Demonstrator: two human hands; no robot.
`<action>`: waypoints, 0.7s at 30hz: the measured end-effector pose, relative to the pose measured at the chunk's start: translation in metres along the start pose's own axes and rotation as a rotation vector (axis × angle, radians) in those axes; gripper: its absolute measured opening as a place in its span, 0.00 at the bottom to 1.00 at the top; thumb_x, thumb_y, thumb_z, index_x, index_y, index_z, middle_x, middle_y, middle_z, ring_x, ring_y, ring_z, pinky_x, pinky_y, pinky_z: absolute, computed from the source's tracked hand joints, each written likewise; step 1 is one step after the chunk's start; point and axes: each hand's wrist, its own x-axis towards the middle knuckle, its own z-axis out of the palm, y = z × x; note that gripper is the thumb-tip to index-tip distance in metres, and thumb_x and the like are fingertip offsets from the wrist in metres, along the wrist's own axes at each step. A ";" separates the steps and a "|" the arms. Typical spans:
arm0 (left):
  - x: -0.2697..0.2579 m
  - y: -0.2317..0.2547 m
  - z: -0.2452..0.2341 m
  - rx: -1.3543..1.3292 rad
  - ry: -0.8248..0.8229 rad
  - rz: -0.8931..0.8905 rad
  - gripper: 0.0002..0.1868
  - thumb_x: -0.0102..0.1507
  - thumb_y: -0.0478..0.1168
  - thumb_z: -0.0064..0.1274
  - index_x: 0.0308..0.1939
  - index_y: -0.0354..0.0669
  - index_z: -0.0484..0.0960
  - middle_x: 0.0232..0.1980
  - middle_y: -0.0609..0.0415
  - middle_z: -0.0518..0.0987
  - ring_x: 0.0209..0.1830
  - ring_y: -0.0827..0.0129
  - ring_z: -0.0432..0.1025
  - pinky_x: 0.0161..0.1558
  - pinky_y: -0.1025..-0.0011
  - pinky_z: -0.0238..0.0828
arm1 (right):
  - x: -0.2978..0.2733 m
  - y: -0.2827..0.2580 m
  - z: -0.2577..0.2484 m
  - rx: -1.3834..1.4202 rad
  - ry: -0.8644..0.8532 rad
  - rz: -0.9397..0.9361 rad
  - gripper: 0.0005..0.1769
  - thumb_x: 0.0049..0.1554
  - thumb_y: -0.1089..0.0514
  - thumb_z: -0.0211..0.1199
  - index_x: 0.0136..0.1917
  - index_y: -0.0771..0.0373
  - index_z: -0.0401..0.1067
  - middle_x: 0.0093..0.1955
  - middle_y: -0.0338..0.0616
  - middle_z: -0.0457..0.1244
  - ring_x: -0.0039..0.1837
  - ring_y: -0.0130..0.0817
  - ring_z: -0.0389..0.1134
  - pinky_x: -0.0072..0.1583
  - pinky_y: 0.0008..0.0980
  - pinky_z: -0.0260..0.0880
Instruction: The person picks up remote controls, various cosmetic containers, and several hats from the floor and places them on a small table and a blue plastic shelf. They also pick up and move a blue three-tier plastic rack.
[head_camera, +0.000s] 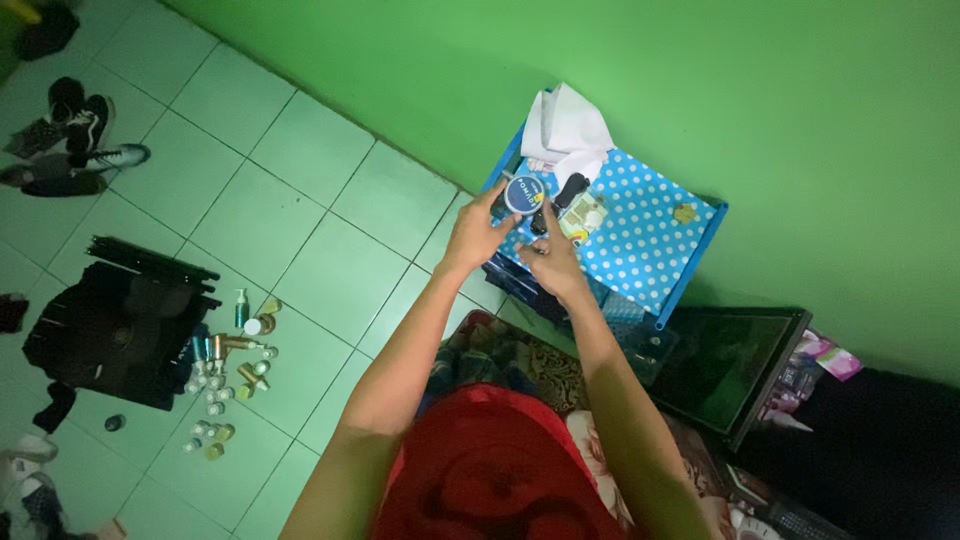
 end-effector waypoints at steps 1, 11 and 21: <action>0.001 0.000 0.000 -0.002 0.000 0.001 0.34 0.58 0.39 0.65 0.68 0.35 0.73 0.61 0.34 0.78 0.63 0.45 0.74 0.61 0.60 0.71 | 0.001 0.000 -0.001 -0.049 -0.003 0.065 0.56 0.54 0.64 0.68 0.85 0.57 0.38 0.55 0.37 0.64 0.47 0.24 0.68 0.46 0.28 0.70; -0.011 -0.007 0.006 0.043 0.101 0.082 0.41 0.59 0.39 0.67 0.71 0.30 0.65 0.70 0.31 0.70 0.70 0.41 0.66 0.68 0.58 0.63 | -0.008 -0.005 -0.003 -0.179 0.084 0.024 0.48 0.55 0.62 0.68 0.81 0.64 0.44 0.36 0.46 0.67 0.39 0.28 0.66 0.43 0.30 0.66; -0.108 -0.021 -0.057 -0.001 0.363 -0.078 0.35 0.60 0.38 0.64 0.69 0.36 0.70 0.65 0.39 0.74 0.64 0.47 0.72 0.64 0.59 0.70 | -0.031 -0.039 0.087 -0.106 -0.122 -0.171 0.20 0.62 0.62 0.64 0.66 0.67 0.67 0.46 0.45 0.67 0.42 0.27 0.71 0.43 0.27 0.70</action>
